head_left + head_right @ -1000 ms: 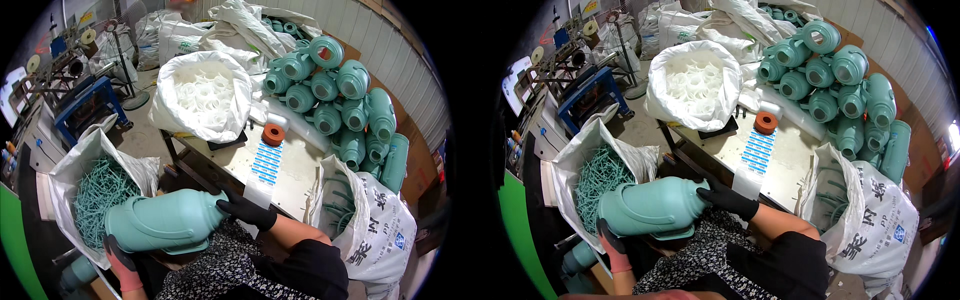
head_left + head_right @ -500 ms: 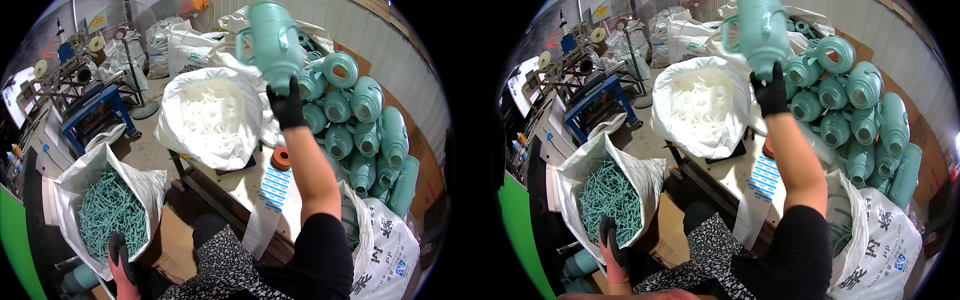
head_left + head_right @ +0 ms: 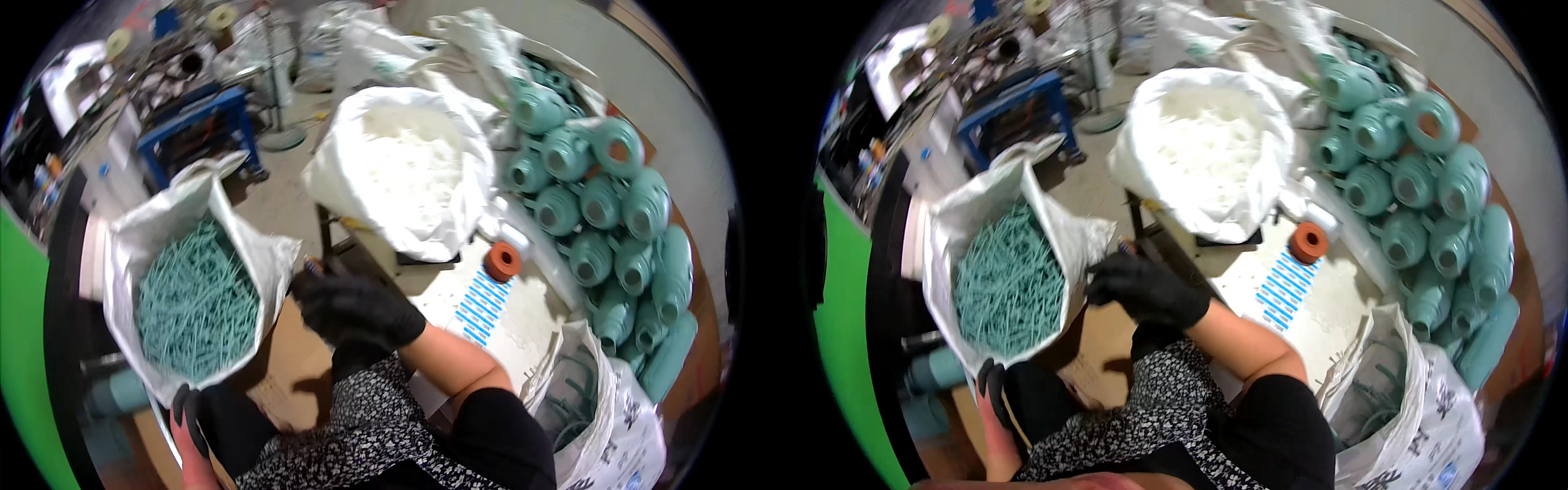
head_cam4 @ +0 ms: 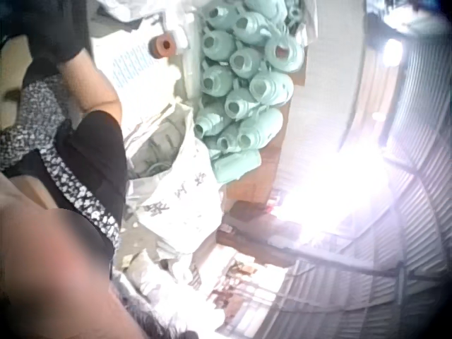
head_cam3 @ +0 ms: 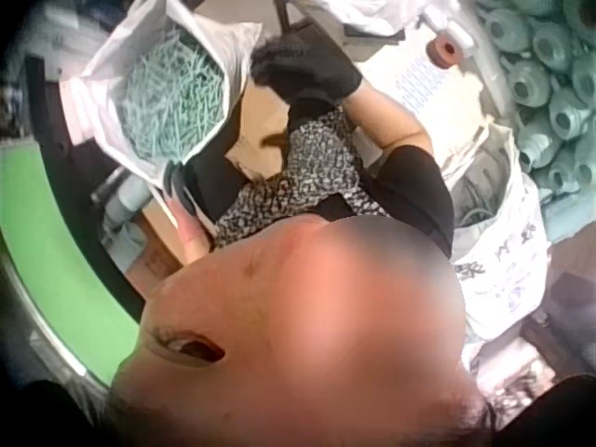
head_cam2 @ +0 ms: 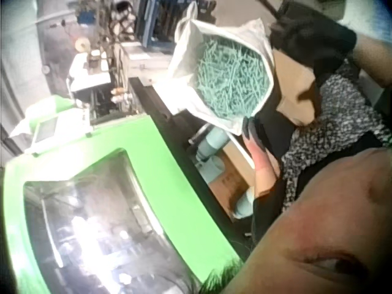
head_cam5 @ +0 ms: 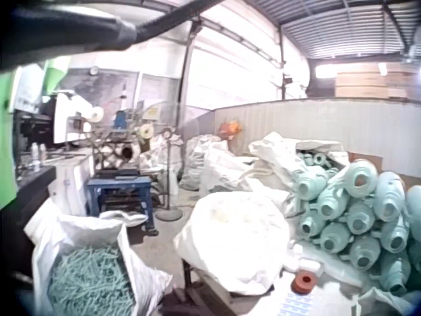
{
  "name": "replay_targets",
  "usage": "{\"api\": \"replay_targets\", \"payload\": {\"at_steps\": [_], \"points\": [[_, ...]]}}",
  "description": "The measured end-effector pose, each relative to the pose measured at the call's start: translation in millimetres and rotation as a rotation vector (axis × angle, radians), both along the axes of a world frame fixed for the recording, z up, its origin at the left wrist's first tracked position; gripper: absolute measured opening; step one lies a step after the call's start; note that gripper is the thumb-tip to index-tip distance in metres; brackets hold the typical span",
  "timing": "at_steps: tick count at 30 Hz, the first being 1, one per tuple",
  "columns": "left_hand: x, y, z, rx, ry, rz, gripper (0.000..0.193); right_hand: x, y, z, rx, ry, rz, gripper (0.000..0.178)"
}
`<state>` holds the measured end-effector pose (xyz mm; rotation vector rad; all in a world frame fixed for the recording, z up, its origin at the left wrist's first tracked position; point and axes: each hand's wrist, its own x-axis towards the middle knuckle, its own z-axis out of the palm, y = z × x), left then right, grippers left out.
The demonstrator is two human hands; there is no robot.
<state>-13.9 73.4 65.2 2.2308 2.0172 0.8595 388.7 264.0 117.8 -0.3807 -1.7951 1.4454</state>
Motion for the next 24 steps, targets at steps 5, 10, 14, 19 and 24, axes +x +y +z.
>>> {"api": "replay_targets", "payload": {"at_steps": [5,10,14,19,24], "points": [[-24,-10,-3,-0.229,-1.063,0.35,0.034,-87,-90,-48,-0.382,-0.045,0.295,0.045],[-156,-76,-110,-0.124,-1.394,0.868,0.04,-96,-117,-71,-0.803,-0.211,0.247,0.051],[-244,-104,-192,0.295,-1.686,0.981,0.035,-101,-113,-107,-1.008,-0.197,0.282,0.051],[-270,-35,-212,-0.13,-0.455,1.031,0.047,-126,-107,-103,-1.044,-0.307,0.172,0.052],[-285,69,-228,-0.408,0.089,1.007,0.048,-143,-96,-108,-1.108,-0.39,0.086,0.05]]}}
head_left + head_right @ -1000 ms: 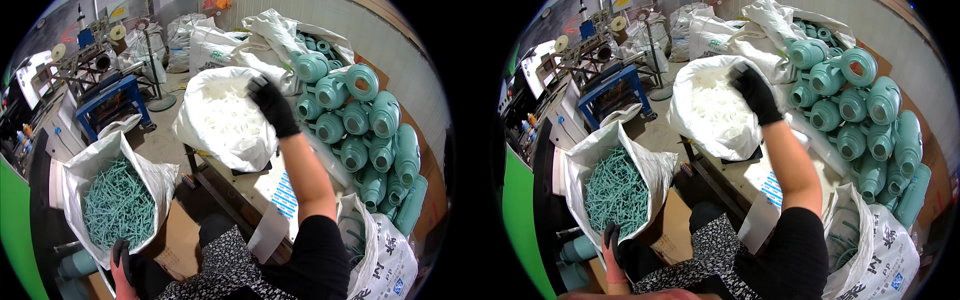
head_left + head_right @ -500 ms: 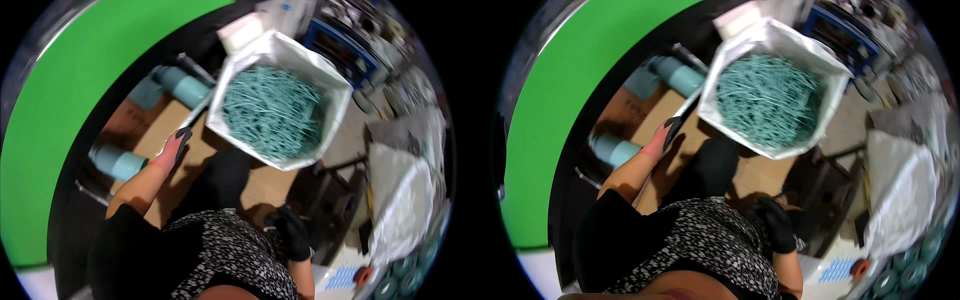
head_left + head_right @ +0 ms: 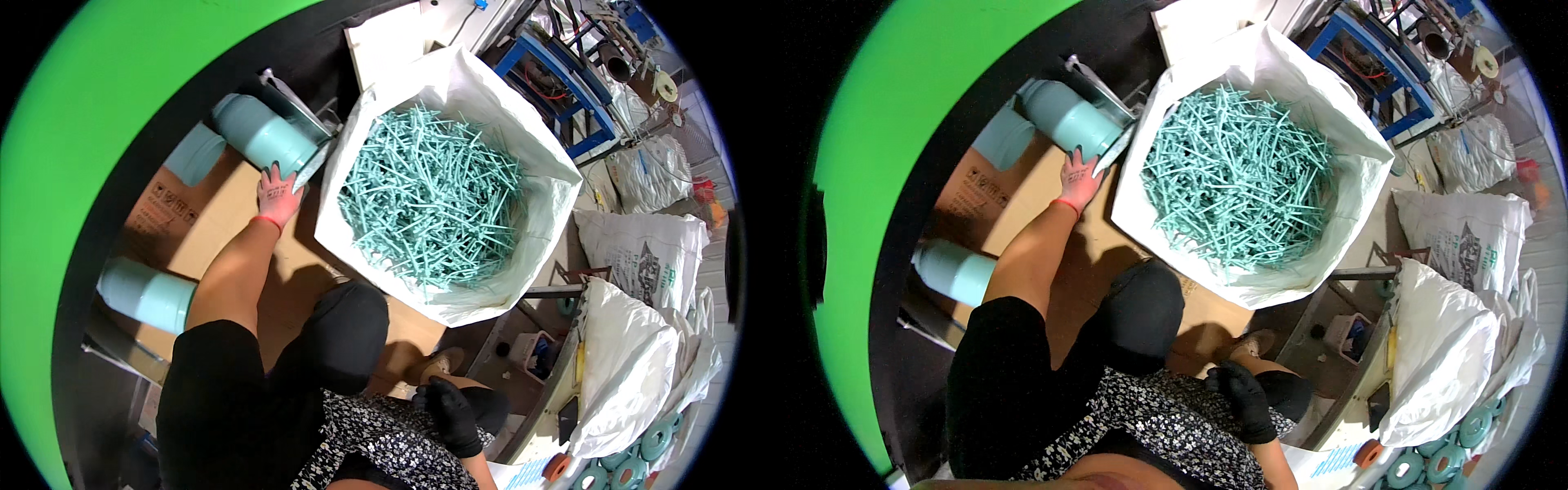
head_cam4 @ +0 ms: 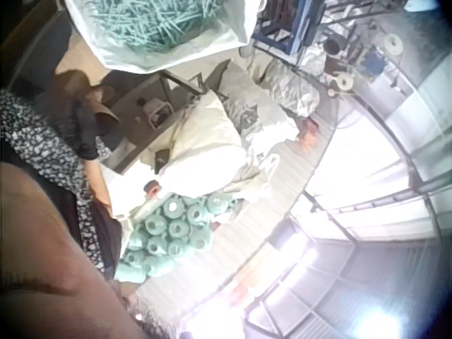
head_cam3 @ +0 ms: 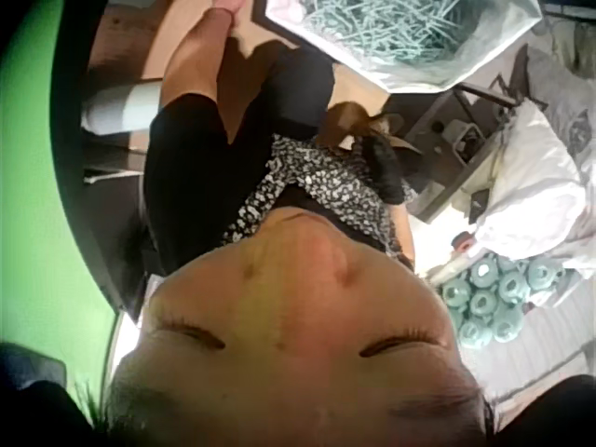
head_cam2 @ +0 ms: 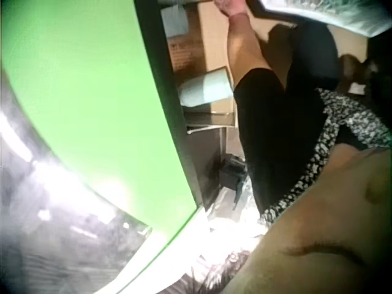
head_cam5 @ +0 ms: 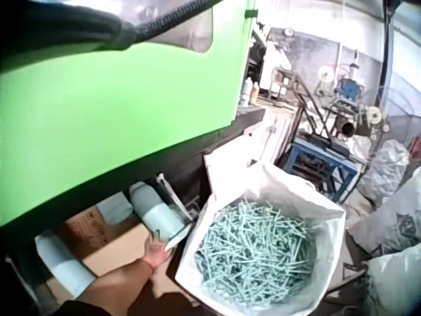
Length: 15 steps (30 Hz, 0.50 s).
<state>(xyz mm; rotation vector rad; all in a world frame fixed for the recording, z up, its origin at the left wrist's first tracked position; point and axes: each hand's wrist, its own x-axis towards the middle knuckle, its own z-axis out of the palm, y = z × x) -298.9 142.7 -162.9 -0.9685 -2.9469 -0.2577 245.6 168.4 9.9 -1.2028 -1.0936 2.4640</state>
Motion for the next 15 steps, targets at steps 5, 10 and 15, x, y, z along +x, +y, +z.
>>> {"api": "replay_targets", "payload": {"at_steps": [5,10,15], "points": [[-36,43,-27,0.093,0.214,-0.018,0.051,-1,15,-9,-0.021,-0.162,0.005,0.039],[-76,57,-37,-0.268,0.077,-0.194,0.05,-20,30,-8,0.336,-0.265,0.274,0.037],[-67,23,-5,-0.337,0.326,-0.143,0.051,-10,33,-31,0.032,-0.245,0.066,0.037]]}}
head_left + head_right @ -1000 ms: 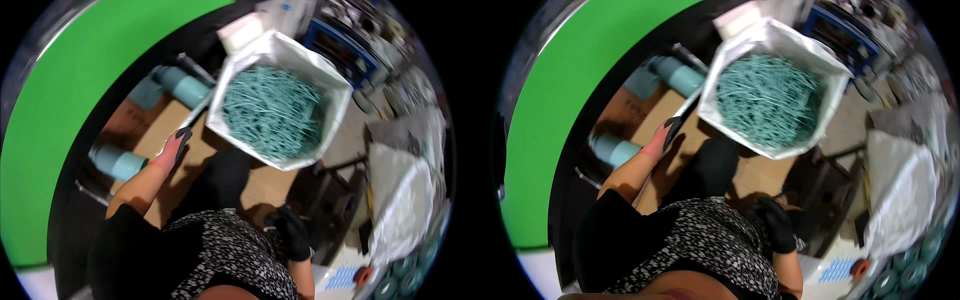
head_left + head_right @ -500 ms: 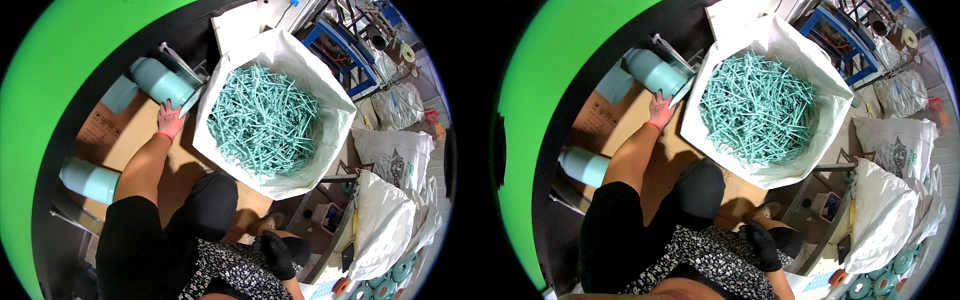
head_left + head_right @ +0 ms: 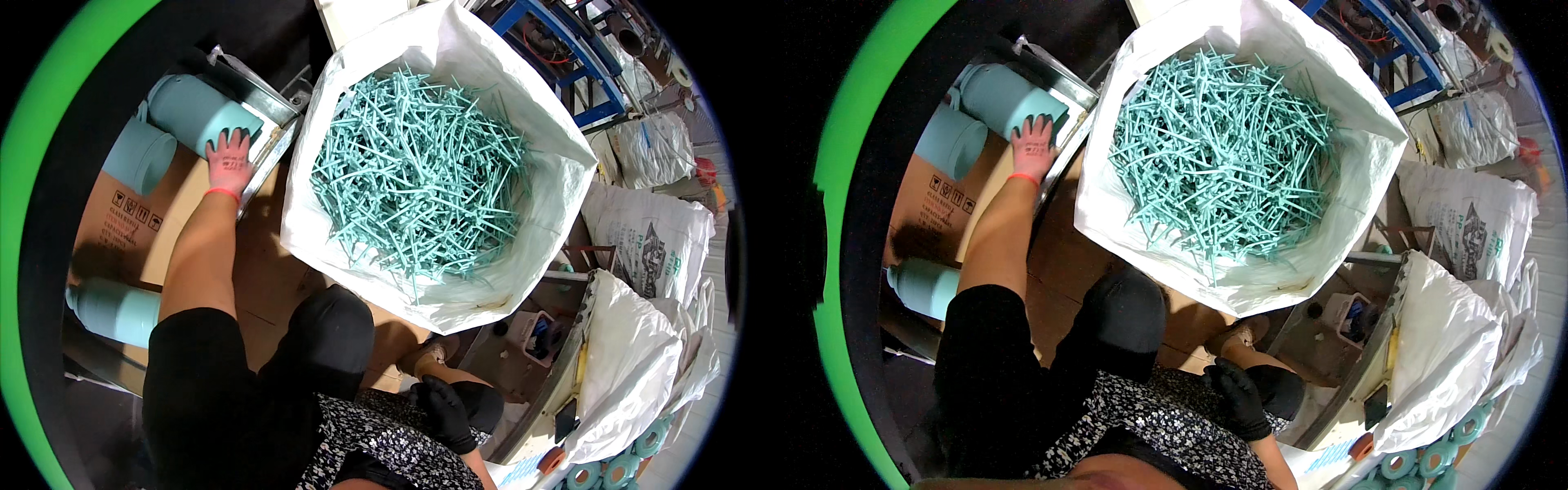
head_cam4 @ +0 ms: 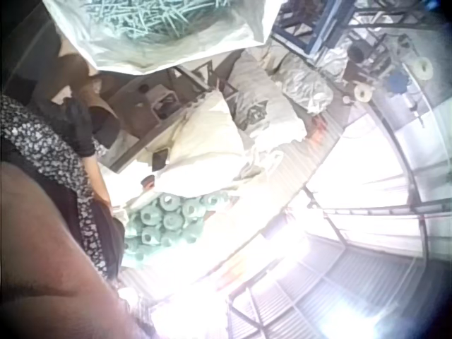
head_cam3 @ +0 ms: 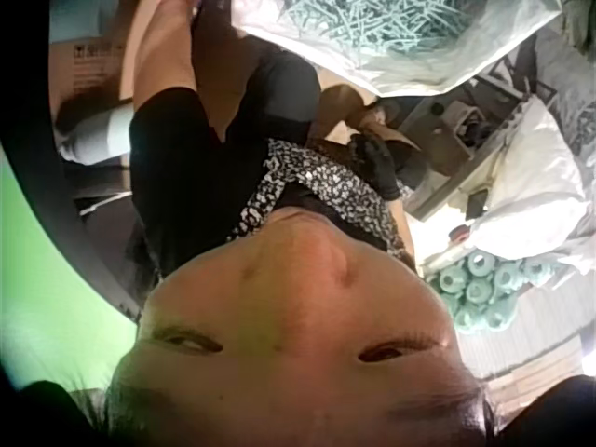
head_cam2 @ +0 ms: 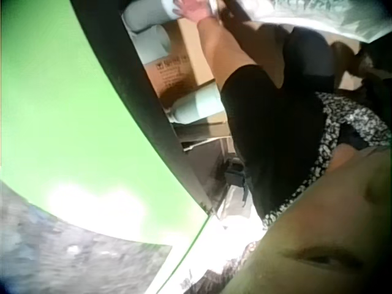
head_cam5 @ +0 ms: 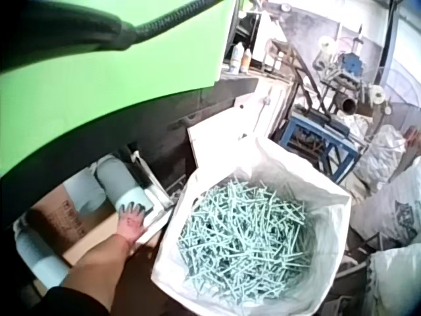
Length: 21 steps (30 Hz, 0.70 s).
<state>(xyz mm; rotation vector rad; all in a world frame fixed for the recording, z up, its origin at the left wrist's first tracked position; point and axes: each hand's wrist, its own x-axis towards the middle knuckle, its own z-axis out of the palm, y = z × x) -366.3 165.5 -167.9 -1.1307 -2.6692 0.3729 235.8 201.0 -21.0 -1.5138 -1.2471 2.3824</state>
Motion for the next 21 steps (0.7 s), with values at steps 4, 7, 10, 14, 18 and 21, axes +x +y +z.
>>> {"api": "replay_targets", "payload": {"at_steps": [4,7,10,14,18,21], "points": [[-21,-32,9,-0.001,-0.004,0.202,0.059,-10,3,1,0.031,-0.02,0.051,0.038],[-27,-65,28,-0.03,0.088,0.169,0.056,0,1,-7,0.094,-0.019,0.106,0.039],[-34,-131,24,-0.12,0.144,-0.019,0.056,0,0,-6,0.11,-0.017,0.098,0.037],[26,-223,83,-0.025,0.0,-0.096,0.055,7,-12,-11,0.217,0.02,0.12,0.033],[78,-301,145,0.016,-0.132,0.063,0.054,15,-22,-13,0.338,-0.006,0.223,0.03],[78,-370,152,0.136,-0.149,0.104,0.053,22,-26,-12,0.364,0.053,0.224,0.03]]}}
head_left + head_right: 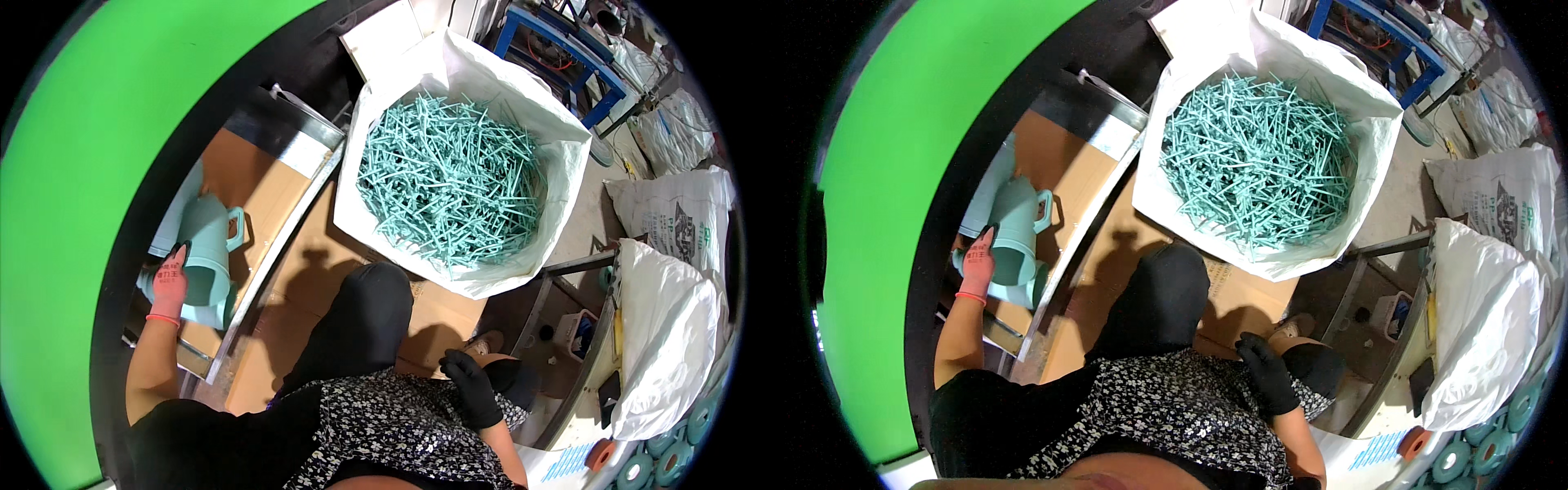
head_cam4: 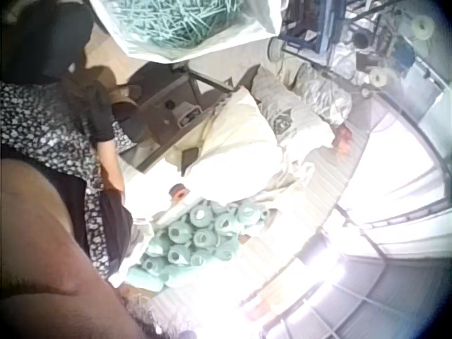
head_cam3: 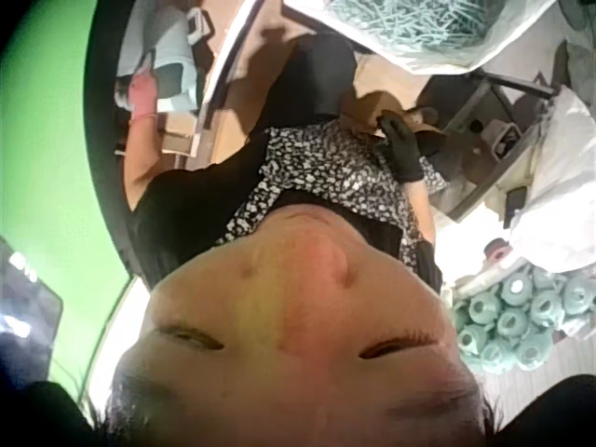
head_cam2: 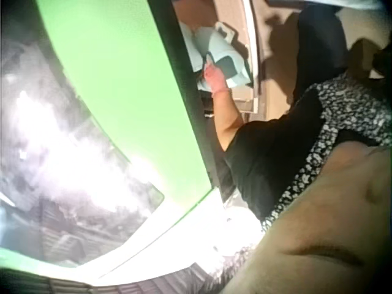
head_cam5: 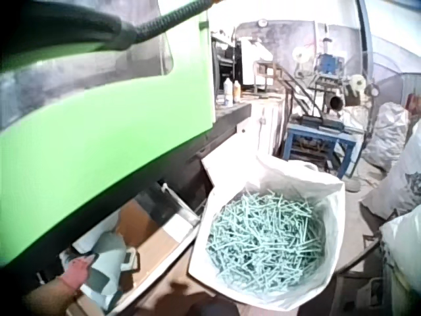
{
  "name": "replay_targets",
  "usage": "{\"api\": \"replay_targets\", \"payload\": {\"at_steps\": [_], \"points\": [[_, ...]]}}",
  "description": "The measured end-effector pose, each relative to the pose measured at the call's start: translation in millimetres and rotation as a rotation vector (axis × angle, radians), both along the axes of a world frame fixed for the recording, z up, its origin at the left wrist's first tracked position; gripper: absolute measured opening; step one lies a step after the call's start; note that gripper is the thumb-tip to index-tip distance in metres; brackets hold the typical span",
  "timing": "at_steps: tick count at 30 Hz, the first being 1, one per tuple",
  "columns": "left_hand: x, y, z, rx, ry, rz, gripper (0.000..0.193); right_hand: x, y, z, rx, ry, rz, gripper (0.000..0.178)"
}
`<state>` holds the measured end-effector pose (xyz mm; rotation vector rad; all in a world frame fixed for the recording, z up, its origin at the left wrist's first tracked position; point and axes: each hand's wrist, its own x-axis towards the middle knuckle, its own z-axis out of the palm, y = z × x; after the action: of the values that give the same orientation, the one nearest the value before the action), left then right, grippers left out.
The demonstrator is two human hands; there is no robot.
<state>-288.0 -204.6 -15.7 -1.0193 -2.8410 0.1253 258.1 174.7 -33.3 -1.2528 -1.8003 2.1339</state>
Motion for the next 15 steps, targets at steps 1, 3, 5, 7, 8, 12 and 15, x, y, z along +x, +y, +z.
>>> {"api": "replay_targets", "payload": {"at_steps": [1,3,5,7,8,12,15], "points": [[10,10,20,0.058,0.012,-0.005,0.049,4,-2,-4,0.005,0.011,0.004,0.03],[47,37,67,0.15,0.033,-0.1,0.047,12,-1,-8,0.037,0.065,-0.015,0.03],[95,72,126,0.234,0.04,-0.217,0.046,8,-4,8,0.039,0.095,-0.056,0.029],[141,98,178,0.359,-0.008,-0.355,0.048,1,-7,42,0.166,0.143,-0.086,0.029],[152,112,191,0.437,-0.049,-0.467,0.049,5,-8,54,0.249,0.151,-0.145,0.028],[179,140,213,1.302,-0.78,-0.352,0.037,4,4,85,0.243,0.468,-0.366,0.037],[210,189,204,1.374,-1.337,-0.41,0.038,7,13,111,0.372,0.81,-0.517,0.049]]}}
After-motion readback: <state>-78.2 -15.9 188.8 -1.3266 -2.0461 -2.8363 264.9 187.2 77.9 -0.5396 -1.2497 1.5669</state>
